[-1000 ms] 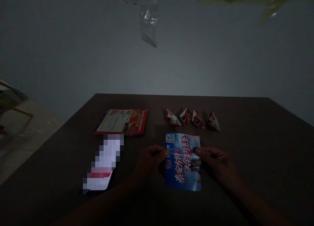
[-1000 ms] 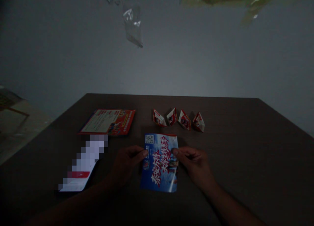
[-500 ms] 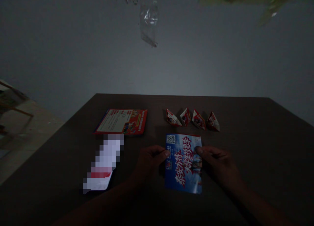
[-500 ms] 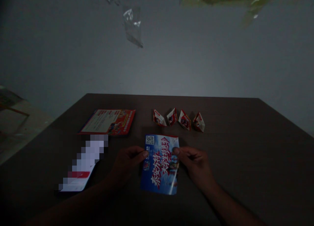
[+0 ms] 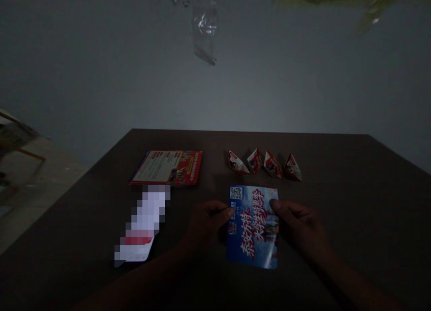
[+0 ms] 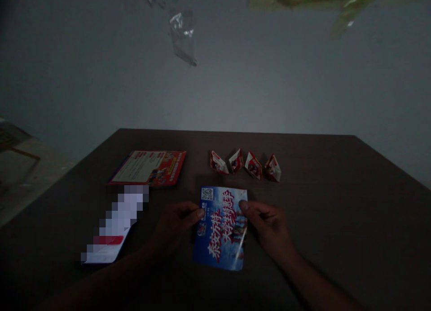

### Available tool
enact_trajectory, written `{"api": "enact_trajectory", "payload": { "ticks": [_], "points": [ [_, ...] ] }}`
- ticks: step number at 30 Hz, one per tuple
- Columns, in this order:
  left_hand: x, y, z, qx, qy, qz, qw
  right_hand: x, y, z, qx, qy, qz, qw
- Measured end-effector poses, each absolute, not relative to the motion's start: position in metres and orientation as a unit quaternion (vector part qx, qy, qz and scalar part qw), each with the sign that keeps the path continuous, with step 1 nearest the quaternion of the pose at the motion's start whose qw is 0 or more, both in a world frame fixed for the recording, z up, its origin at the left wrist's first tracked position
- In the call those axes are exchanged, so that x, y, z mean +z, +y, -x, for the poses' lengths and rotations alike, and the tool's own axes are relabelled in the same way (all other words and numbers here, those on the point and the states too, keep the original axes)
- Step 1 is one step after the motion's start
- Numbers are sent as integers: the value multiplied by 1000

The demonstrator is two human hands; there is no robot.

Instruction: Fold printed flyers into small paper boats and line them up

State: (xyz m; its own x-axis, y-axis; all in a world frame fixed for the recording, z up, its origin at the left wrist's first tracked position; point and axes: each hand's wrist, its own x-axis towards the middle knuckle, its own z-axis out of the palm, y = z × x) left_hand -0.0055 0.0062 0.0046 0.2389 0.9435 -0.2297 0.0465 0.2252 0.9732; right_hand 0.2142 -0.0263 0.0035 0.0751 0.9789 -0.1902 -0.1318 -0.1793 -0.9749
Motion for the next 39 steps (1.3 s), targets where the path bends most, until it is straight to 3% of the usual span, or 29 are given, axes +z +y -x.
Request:
{"api": "enact_trajectory", "payload": {
  "ticks": [39],
  "points": [
    [7,5,5,349,476,-525,613,5,-25,-214,528,-376,547,530]
  ]
}}
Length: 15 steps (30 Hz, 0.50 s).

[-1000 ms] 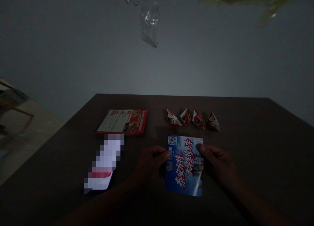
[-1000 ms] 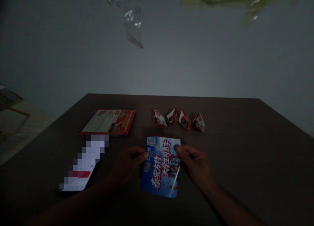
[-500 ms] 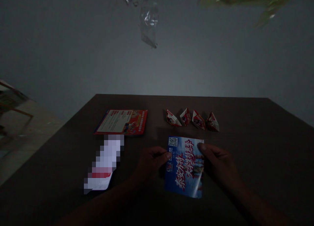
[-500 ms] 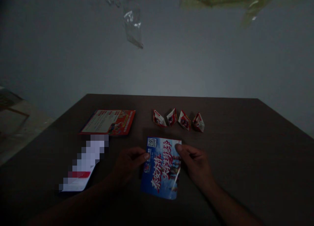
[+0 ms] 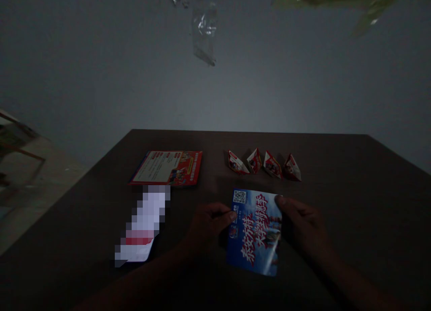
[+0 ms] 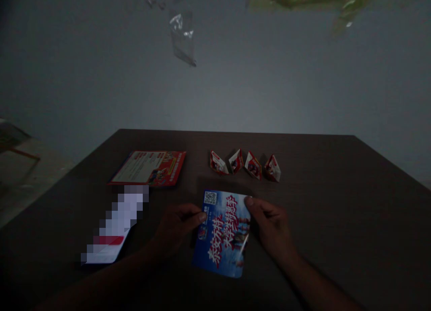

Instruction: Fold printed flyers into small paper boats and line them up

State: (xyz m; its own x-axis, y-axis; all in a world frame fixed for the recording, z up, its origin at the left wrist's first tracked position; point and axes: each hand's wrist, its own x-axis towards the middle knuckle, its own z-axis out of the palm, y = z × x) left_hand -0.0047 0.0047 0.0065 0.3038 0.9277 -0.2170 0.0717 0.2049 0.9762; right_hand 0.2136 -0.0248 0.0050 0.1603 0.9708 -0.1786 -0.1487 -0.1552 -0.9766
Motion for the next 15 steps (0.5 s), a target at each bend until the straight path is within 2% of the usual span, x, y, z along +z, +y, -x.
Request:
{"api": "enact_trajectory", "payload": {
  "ticks": [9,15],
  "points": [
    [9,4,5,347,482,-525,610,4,-25,-215,529,-359,543,544],
    [9,4,3,358,493,-499,617,4,-25,-215,555,-378,532,516]
  ]
}}
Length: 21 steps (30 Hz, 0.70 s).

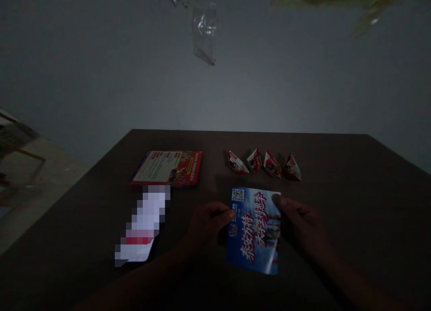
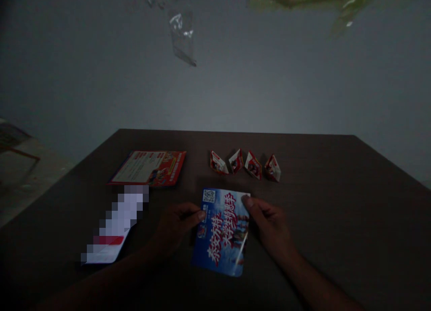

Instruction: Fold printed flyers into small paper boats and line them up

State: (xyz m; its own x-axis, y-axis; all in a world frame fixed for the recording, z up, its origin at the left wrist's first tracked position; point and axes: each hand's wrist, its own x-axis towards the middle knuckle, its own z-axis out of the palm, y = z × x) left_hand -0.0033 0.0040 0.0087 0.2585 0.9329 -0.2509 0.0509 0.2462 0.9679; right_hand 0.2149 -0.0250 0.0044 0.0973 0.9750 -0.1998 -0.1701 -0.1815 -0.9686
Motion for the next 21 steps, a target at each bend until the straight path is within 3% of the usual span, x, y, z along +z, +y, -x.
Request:
{"api": "enact_trajectory", "payload": {
  "ticks": [11,21],
  "points": [
    [8,6,3,421,539,-460,567,9,-25,-210,599,-444,525,410],
    [13,4,1,423,529,-446,585,7,-25,-209,591,-435,537,416]
  ]
}}
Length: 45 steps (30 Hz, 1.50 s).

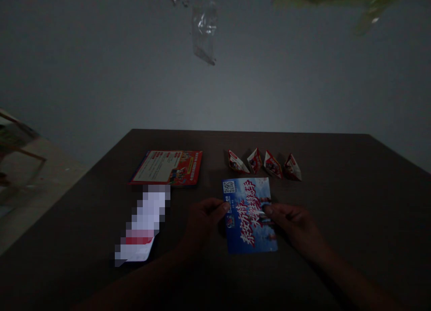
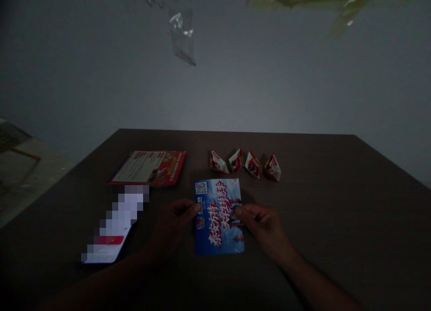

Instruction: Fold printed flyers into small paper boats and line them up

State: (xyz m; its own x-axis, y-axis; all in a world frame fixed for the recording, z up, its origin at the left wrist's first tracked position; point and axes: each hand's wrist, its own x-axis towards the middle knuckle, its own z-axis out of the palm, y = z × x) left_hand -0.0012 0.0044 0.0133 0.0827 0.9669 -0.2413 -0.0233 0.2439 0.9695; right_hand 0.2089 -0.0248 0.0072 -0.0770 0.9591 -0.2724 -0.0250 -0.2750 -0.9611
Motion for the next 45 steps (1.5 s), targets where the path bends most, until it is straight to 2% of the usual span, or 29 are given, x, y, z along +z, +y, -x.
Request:
{"api": "enact_trajectory", "payload": {
  "ticks": [19,25,45],
  "points": [
    [3,8,5,457,538,-455,544,13,-25,-206,622,-410,538,394],
    [3,8,5,457,538,-456,542,13,-25,-207,588,-439,548,401],
    [3,9,5,453,545,-457,537,9,-26,-211,570,-481,571,344]
  ]
}}
